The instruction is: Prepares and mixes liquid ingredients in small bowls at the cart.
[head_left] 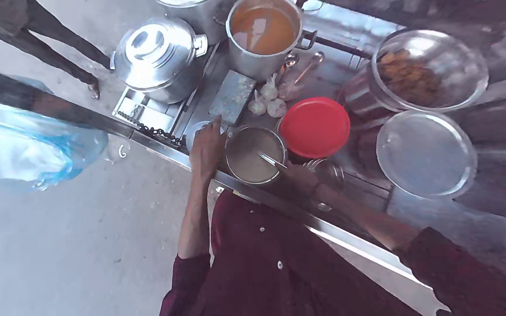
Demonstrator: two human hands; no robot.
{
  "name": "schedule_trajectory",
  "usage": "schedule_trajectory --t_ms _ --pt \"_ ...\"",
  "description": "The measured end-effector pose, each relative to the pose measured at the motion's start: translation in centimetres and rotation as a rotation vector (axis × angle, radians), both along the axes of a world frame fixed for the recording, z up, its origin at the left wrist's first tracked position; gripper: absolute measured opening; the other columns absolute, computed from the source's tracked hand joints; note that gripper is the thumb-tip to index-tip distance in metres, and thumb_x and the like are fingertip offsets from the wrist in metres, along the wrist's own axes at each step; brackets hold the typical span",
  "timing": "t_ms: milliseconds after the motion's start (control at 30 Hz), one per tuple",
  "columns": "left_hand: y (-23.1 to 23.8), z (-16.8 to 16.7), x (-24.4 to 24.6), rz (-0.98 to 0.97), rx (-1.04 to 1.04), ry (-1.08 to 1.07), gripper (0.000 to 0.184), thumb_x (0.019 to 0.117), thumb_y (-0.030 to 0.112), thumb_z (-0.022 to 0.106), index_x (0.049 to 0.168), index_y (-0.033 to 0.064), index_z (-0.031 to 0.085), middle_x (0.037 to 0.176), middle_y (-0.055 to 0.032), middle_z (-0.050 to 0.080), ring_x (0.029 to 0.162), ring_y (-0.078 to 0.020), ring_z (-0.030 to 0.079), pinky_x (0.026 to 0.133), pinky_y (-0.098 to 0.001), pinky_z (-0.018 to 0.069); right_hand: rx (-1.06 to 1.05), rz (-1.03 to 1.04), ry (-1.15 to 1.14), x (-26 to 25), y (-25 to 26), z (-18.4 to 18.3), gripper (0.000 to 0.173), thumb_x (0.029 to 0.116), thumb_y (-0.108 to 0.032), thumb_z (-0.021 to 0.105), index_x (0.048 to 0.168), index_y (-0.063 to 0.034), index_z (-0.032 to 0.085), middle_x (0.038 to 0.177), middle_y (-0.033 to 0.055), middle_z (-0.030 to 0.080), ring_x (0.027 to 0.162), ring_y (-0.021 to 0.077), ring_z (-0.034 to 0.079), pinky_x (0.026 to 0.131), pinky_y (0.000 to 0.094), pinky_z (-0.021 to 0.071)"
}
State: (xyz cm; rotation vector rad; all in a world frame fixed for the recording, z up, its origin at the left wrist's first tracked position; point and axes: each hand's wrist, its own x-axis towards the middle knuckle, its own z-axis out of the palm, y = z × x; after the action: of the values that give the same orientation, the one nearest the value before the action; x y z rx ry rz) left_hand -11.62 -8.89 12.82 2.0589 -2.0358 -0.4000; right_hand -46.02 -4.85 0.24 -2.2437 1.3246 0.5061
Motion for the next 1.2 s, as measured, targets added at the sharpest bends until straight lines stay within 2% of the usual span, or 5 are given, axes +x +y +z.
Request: schedule_trajectory --t_ms 567,667,800,1000,1200 --pt "-0.6 -0.1 0.5 -0.014 0.019 0.064 0.051 0.1045 0.04 0.056 0.149 0.0155 0.051 0.132 -0.0121 0.066 0.118 -0.0346 0.065 0.102 -0.0577 0.0504 -0.065 -0.003 0.027 -5.3 -0.3 5.8 0.055 0.1082 -0.039 0.044 0.161 -0.0299 0.033 0.134 0.0249 0.059 0.103 0.0479 0.067 0.079 0.068 0.0549" --pt "-1.2 0.6 0.2 -0.009 0.06 0.097 0.053 0.1048 0.04 0.055 0.15 0.0134 0.05 0.134 -0.0141 0.066 0.123 -0.0363 0.062 0.107 -0.0592 0.0467 -0.217 -0.084 -0.077 -8.3 0.2 9.8 0.046 0.1054 -0.024 0.048 0.151 -0.0225 0.051 0.141 0.0162 0.06 0.122 0.0386 0.062 0.098 0.0614 0.0523" --pt "-1.2 0.1 0.8 -0.067 0.026 0.092 0.054 0.1047 0.039 0.055 0.15 0.0095 0.051 0.13 -0.0173 0.067 0.121 -0.0385 0.064 0.105 -0.0617 0.047 -0.264 -0.274 -0.231 -10.4 3.2 12.8 0.037 0.1061 -0.037 0.049 0.135 -0.0225 0.066 0.135 0.0047 0.066 0.125 0.024 0.063 0.107 0.0518 0.0497" --pt "-1.4 -1.3 1.5 -0.128 0.054 0.101 0.052 0.1043 0.037 0.057 0.147 0.008 0.053 0.128 -0.021 0.067 0.118 -0.0422 0.064 0.102 -0.065 0.0478 -0.072 -0.578 -0.305 -9.7 10.3 15.0 0.036 0.1044 -0.044 0.053 0.129 -0.0248 0.071 0.12 0.0066 0.071 0.109 0.0238 0.069 0.097 0.0527 0.0554" --pt "-1.6 -1.6 2.0 -0.226 0.072 0.098 0.055 0.104 0.039 0.056 0.147 0.0051 0.052 0.124 -0.0222 0.068 0.114 -0.0427 0.065 0.1 -0.0662 0.048 -0.496 -0.761 -0.247 -11.1 16.3 12.1 0.039 0.1073 -0.047 0.046 0.12 -0.0234 0.073 0.104 0.002 0.073 0.097 0.0201 0.071 0.082 0.0456 0.0595"
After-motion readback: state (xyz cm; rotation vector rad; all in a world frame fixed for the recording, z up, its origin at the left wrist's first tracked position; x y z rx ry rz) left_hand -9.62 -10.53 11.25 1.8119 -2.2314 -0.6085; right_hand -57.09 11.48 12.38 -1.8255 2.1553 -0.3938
